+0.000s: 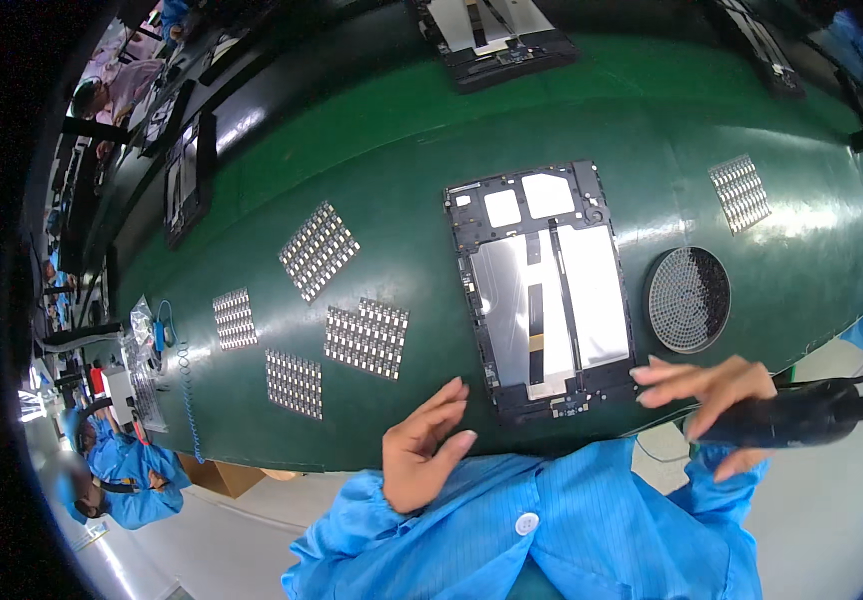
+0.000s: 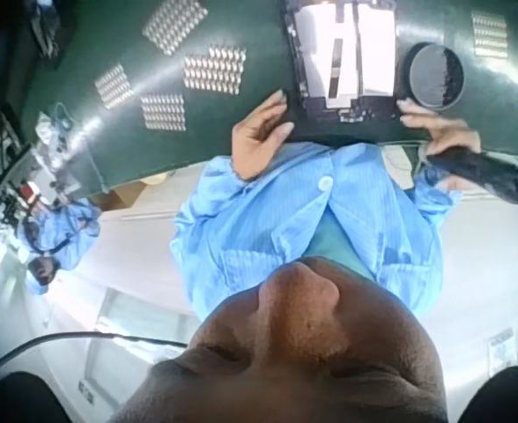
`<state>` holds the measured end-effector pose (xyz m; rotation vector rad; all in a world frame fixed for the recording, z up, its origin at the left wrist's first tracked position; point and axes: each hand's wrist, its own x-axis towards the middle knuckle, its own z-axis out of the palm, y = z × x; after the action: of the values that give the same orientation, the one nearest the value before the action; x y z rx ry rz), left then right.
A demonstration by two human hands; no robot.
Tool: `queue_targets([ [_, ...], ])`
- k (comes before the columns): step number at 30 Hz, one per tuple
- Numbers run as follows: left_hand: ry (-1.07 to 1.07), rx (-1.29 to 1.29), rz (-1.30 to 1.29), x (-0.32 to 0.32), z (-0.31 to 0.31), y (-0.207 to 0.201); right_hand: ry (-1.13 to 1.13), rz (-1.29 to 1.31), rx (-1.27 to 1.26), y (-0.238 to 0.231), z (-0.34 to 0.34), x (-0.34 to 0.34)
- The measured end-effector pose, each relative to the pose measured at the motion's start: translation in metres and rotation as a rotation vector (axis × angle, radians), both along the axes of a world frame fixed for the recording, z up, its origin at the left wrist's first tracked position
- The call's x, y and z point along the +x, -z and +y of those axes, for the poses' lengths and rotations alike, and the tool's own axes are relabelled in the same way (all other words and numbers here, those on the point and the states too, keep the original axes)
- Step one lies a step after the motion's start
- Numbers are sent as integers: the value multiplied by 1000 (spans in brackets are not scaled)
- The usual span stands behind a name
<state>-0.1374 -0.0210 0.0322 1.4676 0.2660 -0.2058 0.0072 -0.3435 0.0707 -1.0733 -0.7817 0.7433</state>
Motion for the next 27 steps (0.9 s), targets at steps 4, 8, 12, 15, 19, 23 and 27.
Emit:
queue_targets([
  [4,-6,-330,248,2,1,-8,-139,-50,-143,9,-5,-4],
  [8,9,-178,217,10,-11,2,-320,-43,-115,12,19,-1],
  [12,5,-112,299,41,2,-22,-460,-134,-32,-22,56,8],
  [15,-275,-326,200,56,40,-43,-395,-78,19,-31,80,13],
  [19,-370,-353,-23,99,102,-54,-116,-18,254,-23,117,13],
  [23,-396,-368,-170,167,184,-30,-132,-82,193,-17,140,22],
  [27,-473,-309,-90,232,235,-4,-84,-138,78,-24,151,27],
])
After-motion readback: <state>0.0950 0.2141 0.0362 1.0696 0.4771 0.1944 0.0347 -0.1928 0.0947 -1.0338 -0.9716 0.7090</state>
